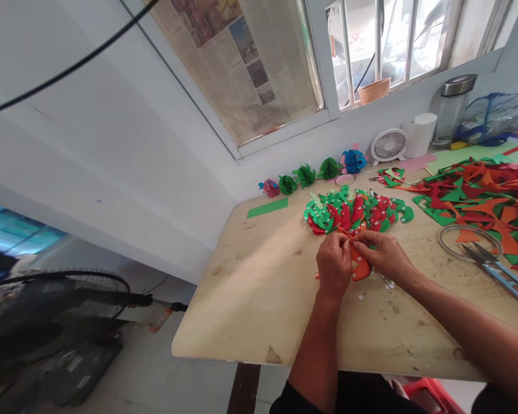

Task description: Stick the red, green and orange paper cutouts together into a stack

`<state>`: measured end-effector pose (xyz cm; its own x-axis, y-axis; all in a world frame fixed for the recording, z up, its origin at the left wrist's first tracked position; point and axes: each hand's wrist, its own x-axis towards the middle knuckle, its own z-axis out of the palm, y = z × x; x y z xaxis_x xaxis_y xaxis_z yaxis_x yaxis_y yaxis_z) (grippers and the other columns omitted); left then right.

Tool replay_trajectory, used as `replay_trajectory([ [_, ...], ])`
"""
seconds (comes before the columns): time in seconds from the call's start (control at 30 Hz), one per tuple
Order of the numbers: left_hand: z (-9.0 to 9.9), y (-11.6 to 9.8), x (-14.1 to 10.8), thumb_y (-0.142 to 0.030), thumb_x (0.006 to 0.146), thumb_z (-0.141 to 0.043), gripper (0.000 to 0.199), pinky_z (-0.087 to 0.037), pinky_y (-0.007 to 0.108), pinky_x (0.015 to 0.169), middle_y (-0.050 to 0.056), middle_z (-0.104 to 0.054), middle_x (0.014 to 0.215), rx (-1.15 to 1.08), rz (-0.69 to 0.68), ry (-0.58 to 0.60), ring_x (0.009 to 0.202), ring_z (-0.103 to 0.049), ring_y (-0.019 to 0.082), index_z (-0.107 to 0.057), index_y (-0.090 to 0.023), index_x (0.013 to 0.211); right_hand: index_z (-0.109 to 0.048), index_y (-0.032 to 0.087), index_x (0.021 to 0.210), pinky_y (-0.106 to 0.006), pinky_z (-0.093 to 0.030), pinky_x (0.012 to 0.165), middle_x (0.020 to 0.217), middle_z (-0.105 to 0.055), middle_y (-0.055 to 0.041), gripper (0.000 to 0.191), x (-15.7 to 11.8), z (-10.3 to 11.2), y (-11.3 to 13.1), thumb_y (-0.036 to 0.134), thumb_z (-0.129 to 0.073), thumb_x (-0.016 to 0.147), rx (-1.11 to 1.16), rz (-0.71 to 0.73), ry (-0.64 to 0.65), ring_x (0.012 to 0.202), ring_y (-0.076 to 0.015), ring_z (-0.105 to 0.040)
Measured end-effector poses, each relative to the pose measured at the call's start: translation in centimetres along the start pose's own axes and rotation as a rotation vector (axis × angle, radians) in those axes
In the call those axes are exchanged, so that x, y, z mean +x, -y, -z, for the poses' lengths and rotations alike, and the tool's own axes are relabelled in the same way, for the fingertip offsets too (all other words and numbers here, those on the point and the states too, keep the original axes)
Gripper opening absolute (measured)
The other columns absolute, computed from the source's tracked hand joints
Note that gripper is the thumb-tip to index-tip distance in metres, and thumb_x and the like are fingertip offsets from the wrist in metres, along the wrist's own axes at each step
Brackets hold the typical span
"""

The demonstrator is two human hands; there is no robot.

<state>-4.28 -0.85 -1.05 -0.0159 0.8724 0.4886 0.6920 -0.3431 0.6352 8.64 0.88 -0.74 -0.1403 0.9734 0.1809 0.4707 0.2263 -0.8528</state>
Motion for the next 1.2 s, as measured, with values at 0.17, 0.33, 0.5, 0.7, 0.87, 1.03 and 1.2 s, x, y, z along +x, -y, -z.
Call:
replay_trajectory([
  [0.17,-0.32,0.03,-0.17,-0.016,0.082,-0.046,0.009,-0.043,0.026,0.07,0.004,-0.062,0.081,-0.036,-0.005,-0.002,0.075,-0.059,0.016,-0.054,-0.019,0.085,-0.065,0.019,0.071,-0.025,-0.045,0.058,0.068,-0.069,-0.0023,0.019,0.13,0.06,-0.05,0.031,-0.051,0.073,0.096,-0.036,-0.001,0.064,-0.0167,-0.061],
  [0.33,-0.62,0.24,-0.25,-0.017,0.082,-0.046,0.008,-0.044,0.027,0.071,0.004,-0.063,0.08,-0.046,-0.018,-0.017,0.075,-0.059,0.016,-0.054,-0.019,0.084,-0.064,0.017,0.072,-0.024,-0.043,0.055,0.066,-0.067,-0.0023,0.02,0.06,0.2,0.22,0.033,-0.052,0.073,0.162,-0.072,0.006,0.061,-0.0158,-0.06],
  [0.5,-0.54,0.31,-0.23,-0.017,0.082,-0.046,0.009,-0.044,0.027,0.07,0.004,-0.063,0.08,-0.04,0.002,-0.029,0.075,-0.059,0.016,-0.054,-0.018,0.085,-0.065,0.016,0.072,-0.023,-0.042,0.053,0.064,-0.066,-0.0022,0.022,0.04,0.18,0.37,0.035,-0.052,0.072,0.15,-0.087,-0.001,0.058,-0.0144,-0.057],
  [0.7,-0.6,0.43,-0.16,-0.019,0.081,-0.046,0.008,-0.044,0.026,0.07,0.003,-0.063,0.08,-0.08,0.042,-0.026,0.075,-0.059,0.015,-0.054,-0.018,0.085,-0.065,0.016,0.072,-0.023,-0.042,0.053,0.066,-0.067,-0.0023,0.023,0.07,0.09,0.25,0.036,-0.053,0.072,0.167,-0.085,-0.003,0.057,-0.0141,-0.057],
  [0.87,-0.03,0.36,0.19,-0.021,0.083,-0.045,0.011,-0.044,0.025,0.068,0.003,-0.063,0.077,-0.147,0.127,-0.076,0.072,-0.059,0.014,-0.055,-0.017,0.084,-0.064,0.016,0.071,-0.023,-0.039,0.049,0.061,-0.063,-0.0014,0.024,0.18,0.18,0.13,0.038,-0.053,0.071,0.182,-0.105,-0.025,0.054,-0.0137,-0.054],
  [1.03,-0.07,0.26,0.23,-0.026,0.082,-0.051,0.013,-0.046,0.026,0.072,0.004,-0.065,0.082,-0.231,0.104,-0.067,0.077,-0.061,0.015,-0.06,-0.018,0.087,-0.063,0.017,0.071,-0.023,-0.042,0.052,0.063,-0.065,-0.002,0.023,0.16,0.27,0.26,0.037,-0.053,0.071,0.209,-0.096,-0.025,0.057,-0.0149,-0.057],
  [1.2,-0.51,0.24,0.02,-0.024,0.08,-0.055,0.01,-0.047,0.028,0.075,0.005,-0.066,0.083,-0.192,0.03,-0.091,0.08,-0.061,0.016,-0.063,-0.018,0.084,-0.065,0.018,0.073,-0.025,-0.046,0.059,0.07,-0.069,-0.0031,0.019,0.09,0.28,0.15,0.033,-0.053,0.073,0.104,-0.049,-0.056,0.066,-0.0171,-0.062],
])
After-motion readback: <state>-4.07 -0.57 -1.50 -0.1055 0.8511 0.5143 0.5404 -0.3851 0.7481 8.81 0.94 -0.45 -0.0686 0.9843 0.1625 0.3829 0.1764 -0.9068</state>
